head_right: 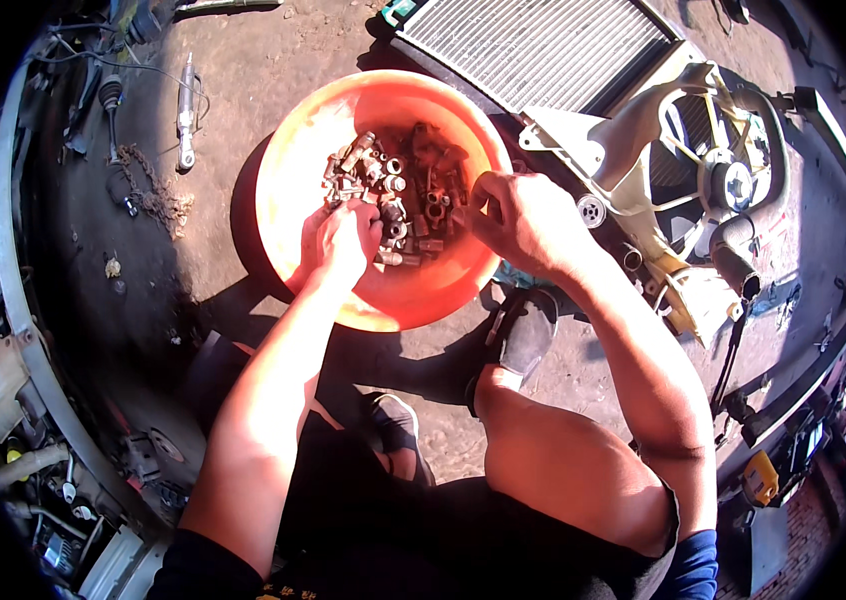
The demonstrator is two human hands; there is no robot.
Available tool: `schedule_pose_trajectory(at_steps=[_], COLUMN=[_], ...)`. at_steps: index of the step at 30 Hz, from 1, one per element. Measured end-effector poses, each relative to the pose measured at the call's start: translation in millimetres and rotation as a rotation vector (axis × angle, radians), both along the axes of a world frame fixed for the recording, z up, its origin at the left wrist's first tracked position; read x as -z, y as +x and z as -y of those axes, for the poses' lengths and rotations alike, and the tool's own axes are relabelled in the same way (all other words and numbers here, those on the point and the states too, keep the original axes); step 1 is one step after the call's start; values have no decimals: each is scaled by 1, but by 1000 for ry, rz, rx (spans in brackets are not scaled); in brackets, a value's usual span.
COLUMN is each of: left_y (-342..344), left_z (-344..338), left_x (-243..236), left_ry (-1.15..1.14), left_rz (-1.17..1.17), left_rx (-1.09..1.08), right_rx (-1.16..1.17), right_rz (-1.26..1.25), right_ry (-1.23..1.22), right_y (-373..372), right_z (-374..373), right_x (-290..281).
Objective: The person assembles a radiator fan and shroud onto a radiator by hand, then sits on the floor to pick out fasteners from a plastic basin.
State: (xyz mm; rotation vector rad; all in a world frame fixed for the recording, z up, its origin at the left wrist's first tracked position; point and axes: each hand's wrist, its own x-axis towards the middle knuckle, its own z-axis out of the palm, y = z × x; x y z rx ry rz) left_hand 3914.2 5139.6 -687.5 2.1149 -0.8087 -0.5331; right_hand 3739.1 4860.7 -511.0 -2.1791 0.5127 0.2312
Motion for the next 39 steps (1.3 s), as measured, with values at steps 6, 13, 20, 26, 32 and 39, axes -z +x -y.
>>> schedule_pose_trajectory(at_steps=[6, 13, 20, 26, 32, 39], left_y=[1, -16, -53, -78, -61, -3], left_z=[23, 31, 37, 43, 20, -19], left_x=[-54, -140, -187, -188, -223, -268], left_ry=[94, 8, -68, -123, -57, 32], left_rz=[172, -312, -81, 5, -158, -116], left_rx=[234, 108, 217, 245, 191, 112], right_rx=[-14, 15, 234, 220, 291, 36], right_rz=[-3, 162, 205, 165, 253, 118], right_ry=[118, 549, 927, 967, 35, -483], right_y=[-17, -7, -15, -36, -20, -15], right_z=[-16, -37, -70, -57, 30, 81], right_x=[14, 3, 13, 10, 20, 67])
